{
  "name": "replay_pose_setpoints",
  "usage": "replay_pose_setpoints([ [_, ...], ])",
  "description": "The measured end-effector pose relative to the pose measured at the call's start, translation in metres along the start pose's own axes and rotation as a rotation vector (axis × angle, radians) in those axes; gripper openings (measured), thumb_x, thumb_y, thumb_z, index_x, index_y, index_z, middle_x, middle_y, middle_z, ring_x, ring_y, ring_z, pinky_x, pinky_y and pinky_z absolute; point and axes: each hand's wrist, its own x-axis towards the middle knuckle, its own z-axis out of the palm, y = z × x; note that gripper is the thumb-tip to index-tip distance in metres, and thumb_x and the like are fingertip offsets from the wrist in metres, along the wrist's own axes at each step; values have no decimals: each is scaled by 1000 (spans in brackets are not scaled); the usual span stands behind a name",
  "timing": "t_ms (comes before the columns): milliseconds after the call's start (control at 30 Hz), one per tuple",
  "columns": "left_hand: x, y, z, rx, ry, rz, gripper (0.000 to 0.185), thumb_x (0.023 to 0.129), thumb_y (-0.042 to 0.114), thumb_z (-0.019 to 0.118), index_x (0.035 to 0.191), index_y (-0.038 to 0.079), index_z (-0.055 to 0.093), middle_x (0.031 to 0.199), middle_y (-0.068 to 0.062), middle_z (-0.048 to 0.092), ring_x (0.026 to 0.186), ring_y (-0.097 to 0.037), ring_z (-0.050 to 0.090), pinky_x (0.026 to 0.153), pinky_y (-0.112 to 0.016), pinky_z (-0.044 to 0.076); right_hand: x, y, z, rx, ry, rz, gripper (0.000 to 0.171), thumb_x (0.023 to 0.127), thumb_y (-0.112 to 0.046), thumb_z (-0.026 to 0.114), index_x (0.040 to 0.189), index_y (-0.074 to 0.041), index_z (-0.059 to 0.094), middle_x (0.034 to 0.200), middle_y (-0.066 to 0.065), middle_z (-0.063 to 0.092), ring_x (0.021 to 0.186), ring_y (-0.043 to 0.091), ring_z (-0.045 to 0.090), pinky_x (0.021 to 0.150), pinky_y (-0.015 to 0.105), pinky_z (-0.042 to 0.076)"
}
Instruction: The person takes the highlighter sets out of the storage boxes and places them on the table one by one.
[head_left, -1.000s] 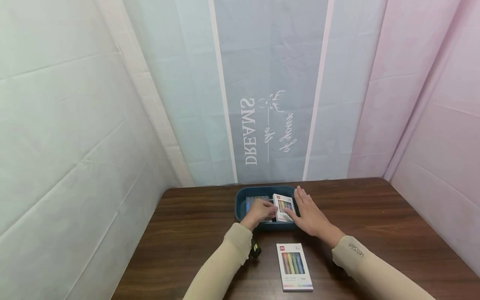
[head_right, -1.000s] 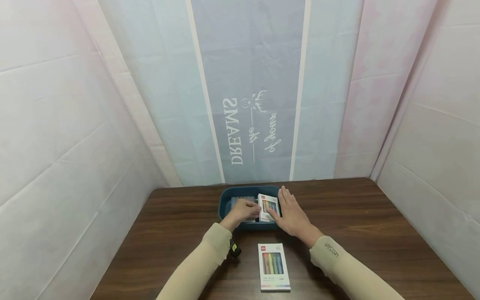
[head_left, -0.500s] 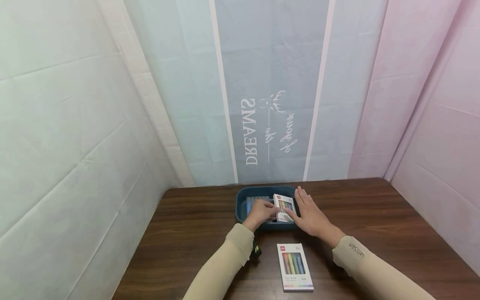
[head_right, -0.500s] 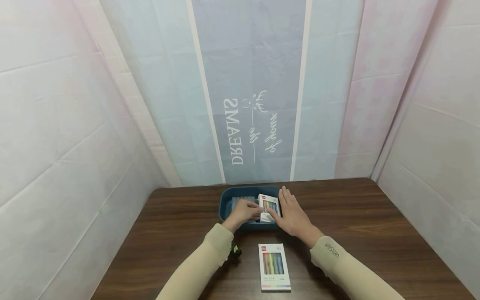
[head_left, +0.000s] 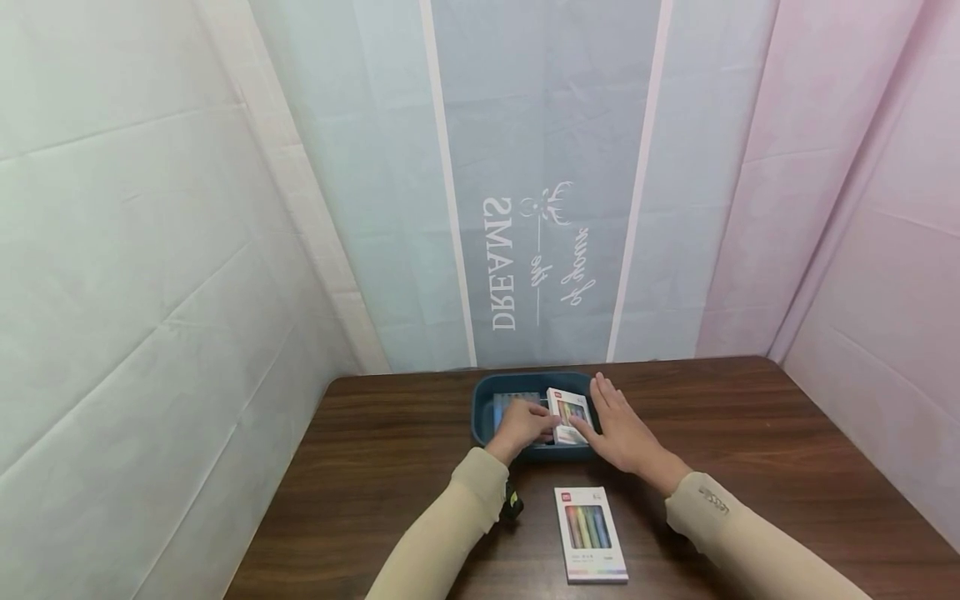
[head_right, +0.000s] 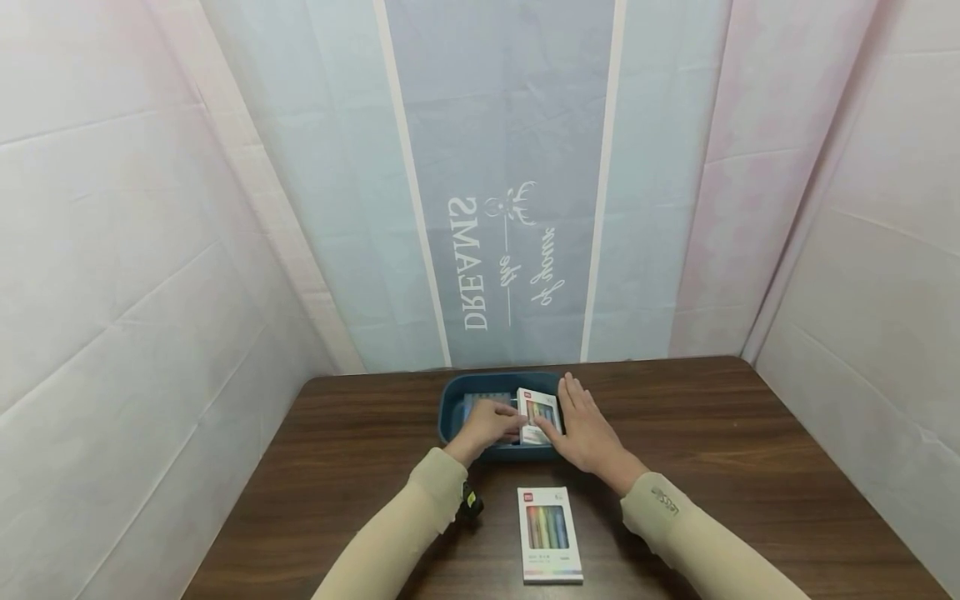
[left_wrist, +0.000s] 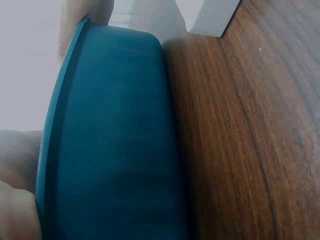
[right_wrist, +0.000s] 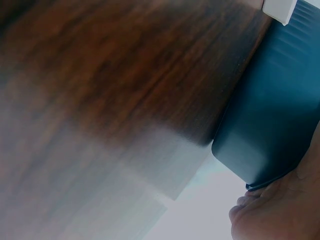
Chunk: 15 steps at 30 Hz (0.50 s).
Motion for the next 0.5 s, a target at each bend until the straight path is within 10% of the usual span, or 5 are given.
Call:
replay_pose_setpoints([
  [500,-1,1,3,-43,22,-55,22,99,15,80,112,-3,78,89,-7,76,79,-16,78,72,-29,66,-2,0,1,3,6,6,99,109,-64,49,165,12,19,175,31,13,162,48,16,130,64,18],
])
